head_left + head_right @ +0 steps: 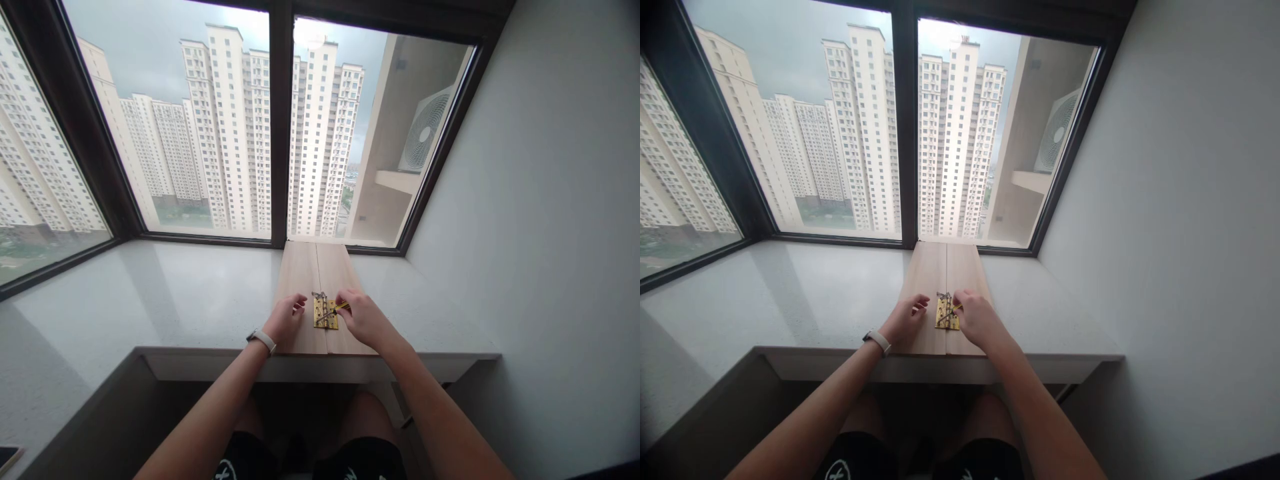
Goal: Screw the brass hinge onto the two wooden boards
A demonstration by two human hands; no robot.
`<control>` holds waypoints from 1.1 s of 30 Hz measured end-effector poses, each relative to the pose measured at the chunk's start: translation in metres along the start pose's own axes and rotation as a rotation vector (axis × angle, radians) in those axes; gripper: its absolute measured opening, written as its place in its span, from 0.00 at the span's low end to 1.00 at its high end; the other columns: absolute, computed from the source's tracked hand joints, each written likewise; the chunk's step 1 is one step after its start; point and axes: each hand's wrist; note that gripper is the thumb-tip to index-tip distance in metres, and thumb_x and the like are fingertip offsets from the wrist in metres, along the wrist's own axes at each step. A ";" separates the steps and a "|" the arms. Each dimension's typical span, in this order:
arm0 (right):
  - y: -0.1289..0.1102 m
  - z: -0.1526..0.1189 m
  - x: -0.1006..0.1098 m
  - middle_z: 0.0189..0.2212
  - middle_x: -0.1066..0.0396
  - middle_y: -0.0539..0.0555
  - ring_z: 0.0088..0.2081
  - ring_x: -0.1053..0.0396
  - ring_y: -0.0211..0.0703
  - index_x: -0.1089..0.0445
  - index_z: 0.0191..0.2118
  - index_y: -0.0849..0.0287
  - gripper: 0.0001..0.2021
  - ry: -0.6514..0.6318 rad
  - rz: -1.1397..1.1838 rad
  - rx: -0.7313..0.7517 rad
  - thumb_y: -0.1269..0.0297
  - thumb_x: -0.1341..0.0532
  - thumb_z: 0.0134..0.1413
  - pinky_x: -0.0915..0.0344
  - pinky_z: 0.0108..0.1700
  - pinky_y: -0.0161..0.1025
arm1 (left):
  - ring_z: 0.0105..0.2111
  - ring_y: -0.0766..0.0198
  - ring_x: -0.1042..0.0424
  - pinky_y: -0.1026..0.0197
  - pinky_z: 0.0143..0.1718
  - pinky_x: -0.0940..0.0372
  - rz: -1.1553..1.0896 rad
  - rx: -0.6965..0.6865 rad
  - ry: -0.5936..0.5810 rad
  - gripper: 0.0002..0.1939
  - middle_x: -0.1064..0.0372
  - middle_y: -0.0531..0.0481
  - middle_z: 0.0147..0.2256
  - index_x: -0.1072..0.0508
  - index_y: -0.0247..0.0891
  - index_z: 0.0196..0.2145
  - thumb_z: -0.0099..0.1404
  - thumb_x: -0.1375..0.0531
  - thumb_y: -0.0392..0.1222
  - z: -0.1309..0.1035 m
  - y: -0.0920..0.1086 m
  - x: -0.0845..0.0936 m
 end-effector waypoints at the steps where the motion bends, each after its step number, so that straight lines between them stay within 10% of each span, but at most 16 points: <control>1: 0.000 0.000 0.000 0.37 0.29 0.53 0.40 0.32 0.40 0.32 0.37 0.57 0.03 0.004 -0.002 -0.001 0.71 0.43 0.60 0.40 0.44 0.35 | 0.40 0.60 0.25 0.58 0.43 0.29 -0.006 -0.007 -0.005 0.14 0.24 0.45 0.42 0.27 0.40 0.49 0.67 0.44 0.36 -0.001 0.001 0.000; 18: -0.022 0.014 0.004 0.39 0.25 0.56 0.38 0.29 0.42 0.31 0.42 0.57 0.11 -0.083 -0.249 -0.099 0.56 0.46 0.66 0.40 0.38 0.35 | 0.38 0.60 0.25 0.58 0.40 0.30 -0.042 -0.027 0.001 0.12 0.24 0.46 0.41 0.26 0.40 0.47 0.67 0.43 0.36 -0.006 0.015 -0.002; 33: -0.043 0.045 0.008 0.43 0.23 0.56 0.41 0.27 0.45 0.29 0.49 0.53 0.13 -0.324 -0.393 0.034 0.56 0.45 0.66 0.37 0.39 0.37 | 0.45 0.58 0.25 0.54 0.47 0.29 -0.267 -0.225 -0.039 0.15 0.25 0.47 0.45 0.29 0.43 0.50 0.66 0.37 0.41 -0.006 0.078 0.015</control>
Point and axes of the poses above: each hand's wrist, its own z-axis towards the middle knuckle, its own x-axis out of the back of the hand, y = z × x
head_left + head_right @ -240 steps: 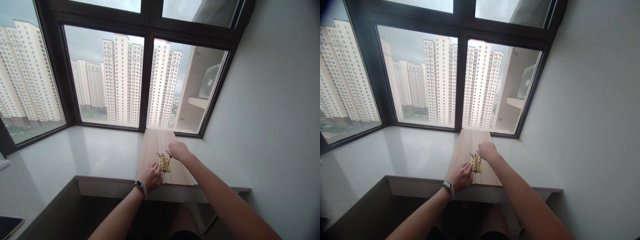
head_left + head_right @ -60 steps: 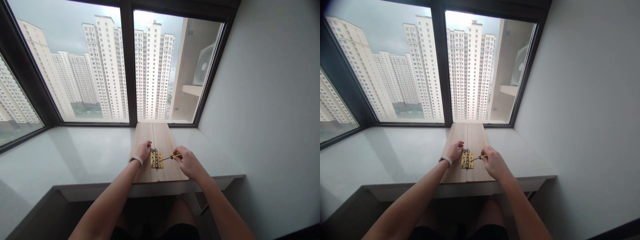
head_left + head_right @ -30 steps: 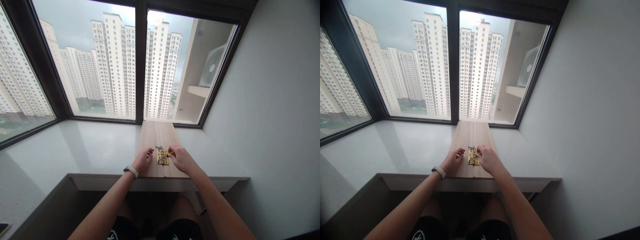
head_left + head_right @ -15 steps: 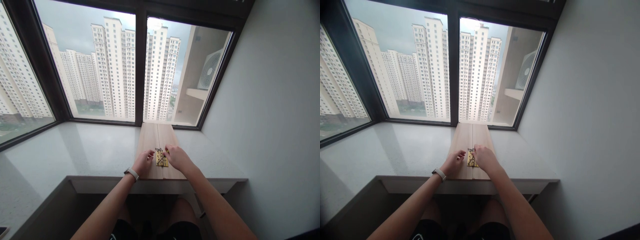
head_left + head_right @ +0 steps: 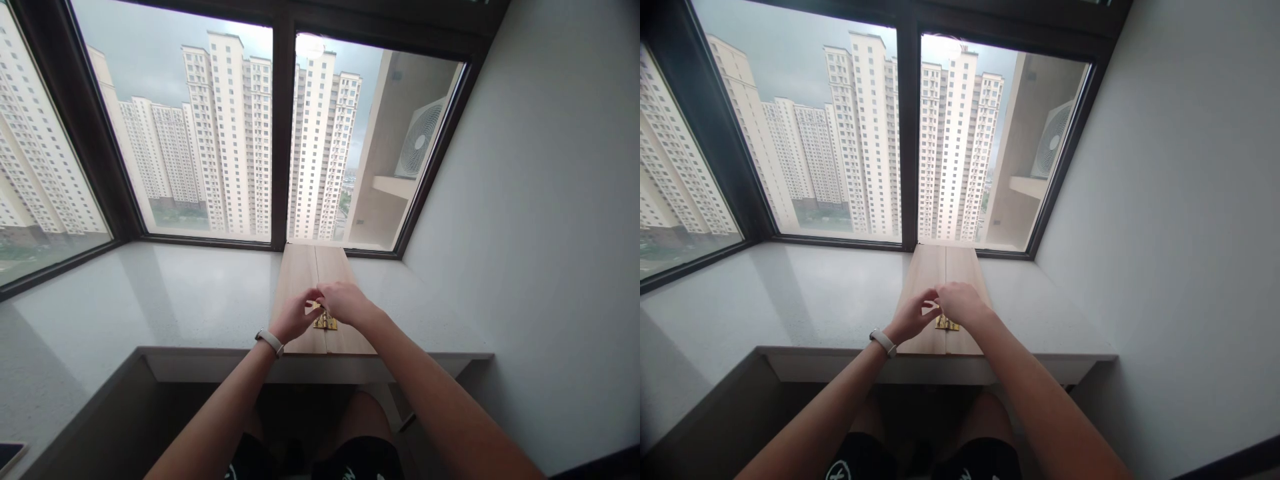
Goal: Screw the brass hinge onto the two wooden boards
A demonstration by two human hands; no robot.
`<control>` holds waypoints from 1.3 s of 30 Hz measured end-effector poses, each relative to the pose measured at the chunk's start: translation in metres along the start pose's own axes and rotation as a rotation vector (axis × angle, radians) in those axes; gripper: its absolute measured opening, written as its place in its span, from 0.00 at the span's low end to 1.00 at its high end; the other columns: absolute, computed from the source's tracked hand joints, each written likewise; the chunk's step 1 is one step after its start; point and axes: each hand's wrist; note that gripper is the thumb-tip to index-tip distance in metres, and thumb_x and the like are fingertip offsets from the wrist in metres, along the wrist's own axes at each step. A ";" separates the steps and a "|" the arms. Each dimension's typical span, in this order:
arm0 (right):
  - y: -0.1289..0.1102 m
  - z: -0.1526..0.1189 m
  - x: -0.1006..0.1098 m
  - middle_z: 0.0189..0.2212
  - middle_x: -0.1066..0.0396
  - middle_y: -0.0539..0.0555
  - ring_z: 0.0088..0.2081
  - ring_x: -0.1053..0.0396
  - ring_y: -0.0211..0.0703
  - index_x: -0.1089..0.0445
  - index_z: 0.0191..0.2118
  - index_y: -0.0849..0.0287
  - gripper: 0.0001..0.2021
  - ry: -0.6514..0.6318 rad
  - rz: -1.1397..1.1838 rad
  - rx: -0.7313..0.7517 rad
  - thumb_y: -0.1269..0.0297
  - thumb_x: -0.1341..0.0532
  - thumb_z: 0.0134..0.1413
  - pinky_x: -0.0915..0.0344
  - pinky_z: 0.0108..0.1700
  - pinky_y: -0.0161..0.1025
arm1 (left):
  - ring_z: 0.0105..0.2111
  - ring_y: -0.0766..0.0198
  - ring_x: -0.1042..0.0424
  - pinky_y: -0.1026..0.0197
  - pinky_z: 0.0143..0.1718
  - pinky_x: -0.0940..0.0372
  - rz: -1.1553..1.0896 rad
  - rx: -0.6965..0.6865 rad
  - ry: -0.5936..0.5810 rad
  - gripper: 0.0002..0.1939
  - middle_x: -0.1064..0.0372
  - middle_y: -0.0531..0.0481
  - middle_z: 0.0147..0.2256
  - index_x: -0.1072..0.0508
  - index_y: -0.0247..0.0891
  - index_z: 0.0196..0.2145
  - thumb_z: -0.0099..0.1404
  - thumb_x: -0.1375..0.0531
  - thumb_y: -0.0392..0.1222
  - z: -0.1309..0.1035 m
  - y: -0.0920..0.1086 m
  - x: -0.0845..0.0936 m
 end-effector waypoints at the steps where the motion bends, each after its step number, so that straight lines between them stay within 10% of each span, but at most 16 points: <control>1: 0.001 -0.001 0.001 0.44 0.23 0.56 0.42 0.27 0.45 0.29 0.50 0.52 0.13 0.002 0.011 0.028 0.57 0.45 0.66 0.37 0.40 0.37 | 0.44 0.59 0.25 0.53 0.47 0.29 -0.027 -0.011 -0.009 0.15 0.25 0.47 0.45 0.29 0.43 0.50 0.66 0.37 0.40 0.002 0.004 -0.001; 8: 0.008 -0.011 0.011 0.46 0.24 0.54 0.45 0.28 0.45 0.31 0.51 0.52 0.12 0.017 0.044 0.143 0.57 0.45 0.66 0.37 0.41 0.36 | 0.43 0.58 0.24 0.53 0.46 0.27 -0.195 -0.016 -0.006 0.16 0.24 0.45 0.43 0.31 0.41 0.52 0.67 0.37 0.39 0.006 0.007 -0.012; 17: -0.020 -0.002 0.022 0.39 0.23 0.67 0.42 0.25 0.54 0.24 0.43 0.61 0.40 0.124 -0.056 -0.337 0.36 0.64 0.64 0.35 0.44 0.45 | 0.39 0.57 0.22 0.56 0.43 0.27 -0.014 -0.026 0.079 0.11 0.22 0.46 0.39 0.25 0.39 0.46 0.66 0.40 0.36 0.005 0.002 -0.017; 23: -0.031 0.015 0.011 0.36 0.22 0.65 0.39 0.23 0.51 0.22 0.41 0.59 0.30 0.114 -0.094 -0.467 0.49 0.59 0.69 0.33 0.38 0.42 | 0.36 0.59 0.23 0.59 0.40 0.28 0.096 -0.017 0.152 0.11 0.22 0.48 0.37 0.24 0.39 0.43 0.63 0.39 0.33 0.001 0.011 -0.019; 28: -0.026 0.020 0.004 0.38 0.22 0.65 0.40 0.23 0.50 0.21 0.41 0.60 0.12 0.086 -0.164 -0.403 0.63 0.41 0.59 0.33 0.39 0.39 | 0.38 0.59 0.23 0.58 0.43 0.28 0.041 -0.003 0.128 0.09 0.22 0.48 0.39 0.24 0.40 0.43 0.65 0.38 0.37 0.001 0.008 -0.019; 39: -0.007 0.000 0.017 0.37 0.21 0.64 0.40 0.24 0.53 0.21 0.42 0.59 0.24 0.129 -0.315 0.043 0.58 0.55 0.70 0.34 0.43 0.45 | 0.44 0.56 0.23 0.55 0.46 0.28 -0.113 -0.002 0.006 0.13 0.23 0.44 0.44 0.26 0.37 0.49 0.68 0.42 0.38 0.001 0.000 -0.023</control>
Point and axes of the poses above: each hand's wrist, its own z-axis towards the middle knuckle, its own x-axis out of the back of the hand, y = z × x
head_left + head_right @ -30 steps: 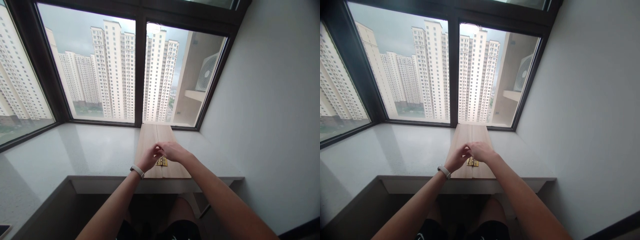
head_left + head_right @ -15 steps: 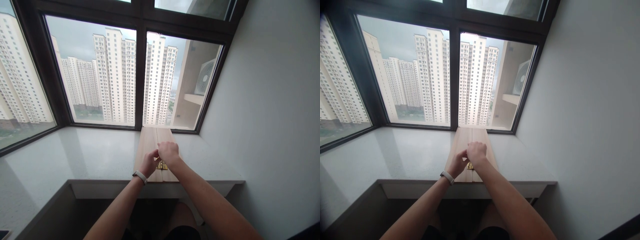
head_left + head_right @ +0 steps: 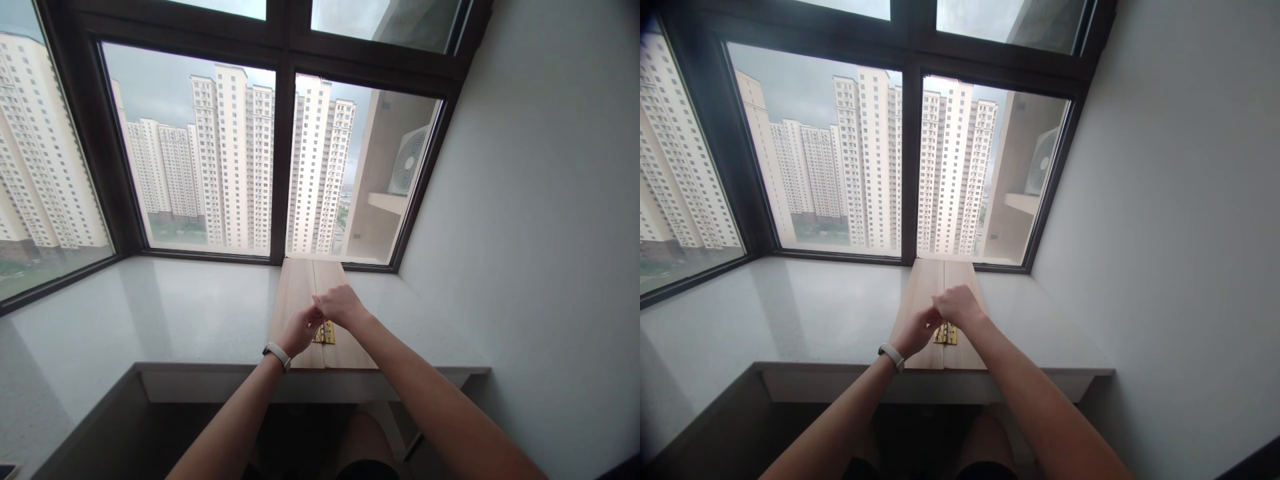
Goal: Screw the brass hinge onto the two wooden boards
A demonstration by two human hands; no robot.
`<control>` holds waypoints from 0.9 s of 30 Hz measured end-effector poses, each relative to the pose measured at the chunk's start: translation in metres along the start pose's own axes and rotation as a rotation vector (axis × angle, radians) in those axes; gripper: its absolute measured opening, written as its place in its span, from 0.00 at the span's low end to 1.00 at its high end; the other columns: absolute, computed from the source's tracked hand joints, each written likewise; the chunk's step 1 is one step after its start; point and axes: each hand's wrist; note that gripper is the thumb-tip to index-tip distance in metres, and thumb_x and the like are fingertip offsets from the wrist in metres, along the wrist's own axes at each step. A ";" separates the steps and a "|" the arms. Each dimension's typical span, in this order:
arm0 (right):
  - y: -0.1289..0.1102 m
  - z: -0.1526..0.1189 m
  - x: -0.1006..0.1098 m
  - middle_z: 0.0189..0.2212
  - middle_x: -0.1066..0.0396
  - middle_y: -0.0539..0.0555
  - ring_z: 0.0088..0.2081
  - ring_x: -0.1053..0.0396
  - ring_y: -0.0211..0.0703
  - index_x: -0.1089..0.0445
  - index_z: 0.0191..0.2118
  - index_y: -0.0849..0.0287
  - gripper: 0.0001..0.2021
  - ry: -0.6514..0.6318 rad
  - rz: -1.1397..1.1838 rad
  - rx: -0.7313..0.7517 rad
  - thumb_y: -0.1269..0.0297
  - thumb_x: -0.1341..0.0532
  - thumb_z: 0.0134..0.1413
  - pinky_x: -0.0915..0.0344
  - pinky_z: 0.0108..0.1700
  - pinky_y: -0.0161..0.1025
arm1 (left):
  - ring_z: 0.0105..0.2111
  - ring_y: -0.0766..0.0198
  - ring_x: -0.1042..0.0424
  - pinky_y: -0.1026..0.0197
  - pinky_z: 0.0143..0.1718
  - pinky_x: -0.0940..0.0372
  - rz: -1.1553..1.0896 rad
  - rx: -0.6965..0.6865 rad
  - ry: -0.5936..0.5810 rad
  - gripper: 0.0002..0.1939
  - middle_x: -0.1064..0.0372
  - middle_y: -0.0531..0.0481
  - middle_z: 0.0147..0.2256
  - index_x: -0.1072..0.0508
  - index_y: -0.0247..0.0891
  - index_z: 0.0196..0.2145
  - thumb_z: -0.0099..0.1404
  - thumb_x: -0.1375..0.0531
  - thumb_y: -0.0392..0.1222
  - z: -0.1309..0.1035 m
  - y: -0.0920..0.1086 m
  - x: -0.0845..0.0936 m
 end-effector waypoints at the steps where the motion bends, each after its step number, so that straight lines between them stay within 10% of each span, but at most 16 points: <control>1: 0.000 -0.002 0.001 0.37 0.21 0.63 0.40 0.24 0.53 0.21 0.43 0.58 0.24 -0.003 0.002 0.006 0.58 0.55 0.70 0.35 0.43 0.45 | 0.44 0.56 0.23 0.55 0.45 0.28 0.003 -0.005 0.002 0.12 0.22 0.44 0.43 0.26 0.37 0.49 0.68 0.42 0.38 0.000 0.000 -0.001; 12: -0.028 0.013 0.002 0.38 0.21 0.66 0.40 0.24 0.50 0.21 0.41 0.61 0.29 -0.064 0.170 -0.491 0.50 0.57 0.69 0.33 0.41 0.42 | 0.36 0.58 0.23 0.57 0.39 0.27 0.138 0.007 0.108 0.09 0.22 0.47 0.35 0.24 0.37 0.42 0.64 0.41 0.34 -0.003 0.004 -0.005; 17: -0.027 0.018 -0.011 0.37 0.22 0.67 0.41 0.23 0.50 0.21 0.40 0.62 0.13 -0.080 0.145 -0.477 0.66 0.44 0.61 0.32 0.39 0.38 | 0.47 0.51 0.27 0.50 0.49 0.32 0.385 0.032 0.004 0.18 0.25 0.44 0.46 0.27 0.43 0.51 0.63 0.36 0.42 -0.015 -0.005 0.007; 21: -0.019 0.015 -0.014 0.36 0.22 0.68 0.40 0.22 0.51 0.21 0.39 0.63 0.15 -0.029 0.141 -0.459 0.68 0.46 0.62 0.32 0.40 0.40 | 0.56 0.44 0.35 0.45 0.57 0.40 0.646 0.059 -0.080 0.35 0.34 0.40 0.56 0.32 0.42 0.58 0.57 0.33 0.57 -0.031 -0.018 0.014; 27: -0.014 0.011 -0.015 0.37 0.22 0.67 0.41 0.23 0.52 0.21 0.40 0.62 0.15 0.001 0.108 -0.322 0.67 0.46 0.62 0.33 0.41 0.40 | 0.56 0.43 0.39 0.45 0.57 0.43 0.786 0.039 -0.175 0.32 0.34 0.42 0.54 0.33 0.46 0.58 0.59 0.37 0.60 -0.044 -0.025 0.011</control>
Point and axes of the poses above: each hand's wrist, its own z-axis towards the middle knuckle, its own x-axis out of the back of the hand, y = z × x
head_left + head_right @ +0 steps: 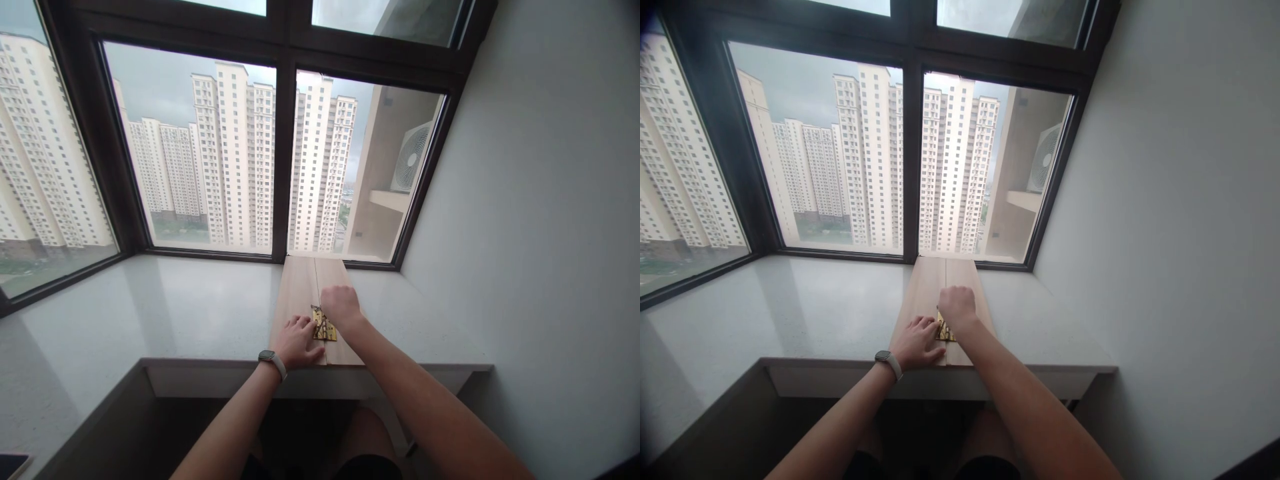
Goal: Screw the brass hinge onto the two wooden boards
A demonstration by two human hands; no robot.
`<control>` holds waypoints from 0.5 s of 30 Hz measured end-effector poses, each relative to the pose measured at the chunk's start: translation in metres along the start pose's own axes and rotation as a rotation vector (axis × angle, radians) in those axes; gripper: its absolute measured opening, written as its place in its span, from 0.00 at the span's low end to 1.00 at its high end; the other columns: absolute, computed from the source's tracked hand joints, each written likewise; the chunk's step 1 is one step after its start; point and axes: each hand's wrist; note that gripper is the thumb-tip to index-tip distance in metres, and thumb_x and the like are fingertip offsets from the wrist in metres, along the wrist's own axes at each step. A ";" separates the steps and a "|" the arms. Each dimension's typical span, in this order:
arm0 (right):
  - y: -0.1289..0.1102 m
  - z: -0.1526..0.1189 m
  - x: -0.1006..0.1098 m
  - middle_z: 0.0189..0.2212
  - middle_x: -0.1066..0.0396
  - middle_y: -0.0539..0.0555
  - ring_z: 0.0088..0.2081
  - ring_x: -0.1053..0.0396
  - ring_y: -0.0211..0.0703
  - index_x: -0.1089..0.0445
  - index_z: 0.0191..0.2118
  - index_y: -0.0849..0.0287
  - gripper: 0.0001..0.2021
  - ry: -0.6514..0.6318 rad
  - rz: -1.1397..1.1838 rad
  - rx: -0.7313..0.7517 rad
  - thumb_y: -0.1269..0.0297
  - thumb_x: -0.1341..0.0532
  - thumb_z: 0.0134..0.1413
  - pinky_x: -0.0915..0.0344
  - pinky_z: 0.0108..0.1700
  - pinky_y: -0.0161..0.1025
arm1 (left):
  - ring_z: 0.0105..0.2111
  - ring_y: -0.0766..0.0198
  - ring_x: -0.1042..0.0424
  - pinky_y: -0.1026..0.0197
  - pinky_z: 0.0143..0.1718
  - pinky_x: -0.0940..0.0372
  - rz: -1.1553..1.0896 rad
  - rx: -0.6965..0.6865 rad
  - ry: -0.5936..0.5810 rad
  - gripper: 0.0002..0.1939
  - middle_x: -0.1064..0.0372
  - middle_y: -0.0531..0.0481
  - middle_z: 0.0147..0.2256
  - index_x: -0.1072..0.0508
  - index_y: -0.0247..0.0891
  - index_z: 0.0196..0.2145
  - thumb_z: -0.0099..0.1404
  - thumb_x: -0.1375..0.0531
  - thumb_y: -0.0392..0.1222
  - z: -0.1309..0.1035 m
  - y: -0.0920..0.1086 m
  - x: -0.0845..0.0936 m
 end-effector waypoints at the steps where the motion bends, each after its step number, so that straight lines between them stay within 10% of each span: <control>1: 0.001 -0.001 0.001 0.36 0.22 0.66 0.40 0.23 0.52 0.21 0.40 0.62 0.15 0.011 -0.019 0.062 0.67 0.46 0.62 0.33 0.41 0.41 | 0.56 0.43 0.39 0.45 0.57 0.43 0.006 -0.003 0.002 0.32 0.34 0.42 0.54 0.33 0.46 0.58 0.59 0.37 0.60 0.000 0.000 0.000; 7: 0.011 -0.007 0.006 0.36 0.21 0.65 0.39 0.24 0.51 0.21 0.39 0.62 0.20 0.036 -0.054 0.333 0.59 0.49 0.67 0.34 0.43 0.43 | 0.56 0.43 0.40 0.45 0.59 0.45 0.013 0.002 0.014 0.32 0.35 0.41 0.55 0.33 0.44 0.58 0.60 0.39 0.60 -0.001 0.001 -0.002; 15: 0.004 -0.008 -0.003 0.38 0.22 0.66 0.40 0.24 0.52 0.23 0.42 0.62 0.24 0.043 0.064 -0.100 0.47 0.48 0.64 0.33 0.41 0.41 | 0.57 0.43 0.41 0.45 0.59 0.46 0.010 0.005 0.024 0.31 0.35 0.41 0.55 0.33 0.43 0.57 0.61 0.39 0.60 -0.004 0.001 -0.003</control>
Point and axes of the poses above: each hand's wrist, its own z-axis towards the middle knuckle, its own x-axis out of the back of the hand, y = z × x
